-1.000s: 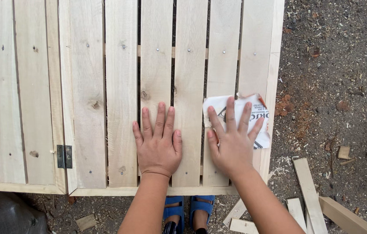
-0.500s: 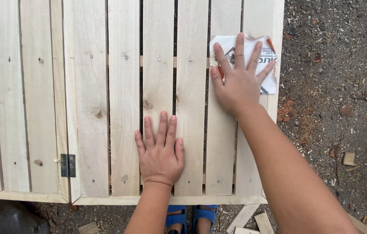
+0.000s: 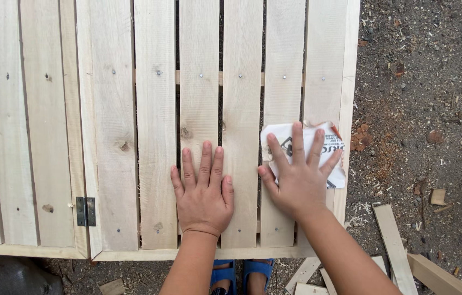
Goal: The person sands the slatted wooden surface of a hinged panel using a piece of sandpaper held by hand, rubbing it back and forth across the boards. They reposition the sandpaper, briefly fold and refold it, and continue sanding different sections of the panel throughout the clip.
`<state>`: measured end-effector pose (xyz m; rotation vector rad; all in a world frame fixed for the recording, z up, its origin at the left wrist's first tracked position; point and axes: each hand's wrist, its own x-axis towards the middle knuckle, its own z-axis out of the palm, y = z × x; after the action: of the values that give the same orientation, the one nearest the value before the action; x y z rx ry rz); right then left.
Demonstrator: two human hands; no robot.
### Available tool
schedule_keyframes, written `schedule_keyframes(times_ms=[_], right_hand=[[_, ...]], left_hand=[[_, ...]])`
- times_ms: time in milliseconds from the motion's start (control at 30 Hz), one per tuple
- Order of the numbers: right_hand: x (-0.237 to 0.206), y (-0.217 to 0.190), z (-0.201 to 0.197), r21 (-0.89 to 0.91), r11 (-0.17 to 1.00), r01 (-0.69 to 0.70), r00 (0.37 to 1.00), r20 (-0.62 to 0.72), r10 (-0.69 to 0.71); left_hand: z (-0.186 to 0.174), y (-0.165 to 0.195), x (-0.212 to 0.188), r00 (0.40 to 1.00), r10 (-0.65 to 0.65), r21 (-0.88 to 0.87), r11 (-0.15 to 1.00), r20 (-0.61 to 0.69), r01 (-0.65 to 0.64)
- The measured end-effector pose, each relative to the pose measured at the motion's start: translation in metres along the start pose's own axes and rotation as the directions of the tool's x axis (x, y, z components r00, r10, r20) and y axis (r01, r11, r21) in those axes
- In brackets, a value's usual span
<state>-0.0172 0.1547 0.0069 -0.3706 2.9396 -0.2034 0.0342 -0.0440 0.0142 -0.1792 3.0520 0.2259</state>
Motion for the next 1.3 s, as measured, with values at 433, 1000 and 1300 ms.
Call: schedule_keyframes(times_ms=[433, 1000, 1300], right_hand=[[-0.118, -0.035, -0.013, 0.103, 0.992, 0.077, 0.995, -0.075, -0.07], [0.003, -0.018, -0.019, 0.076, 0.996, 0.055, 0.998, -0.038, -0.053], [-0.066, -0.01, -0.001, 0.047, 0.986, 0.157, 0.987, -0.039, -0.155]], left_hand=[[0.0, 0.0, -0.002, 1.0, 0.014, 0.014, 1.0, -0.004, -0.014], [0.0, -0.002, 0.0, 1.0, 0.007, 0.01, 1.0, 0.002, -0.007], [-0.002, 0.0, -0.004, 1.0, 0.005, -0.018, 1.0, 0.004, -0.004]])
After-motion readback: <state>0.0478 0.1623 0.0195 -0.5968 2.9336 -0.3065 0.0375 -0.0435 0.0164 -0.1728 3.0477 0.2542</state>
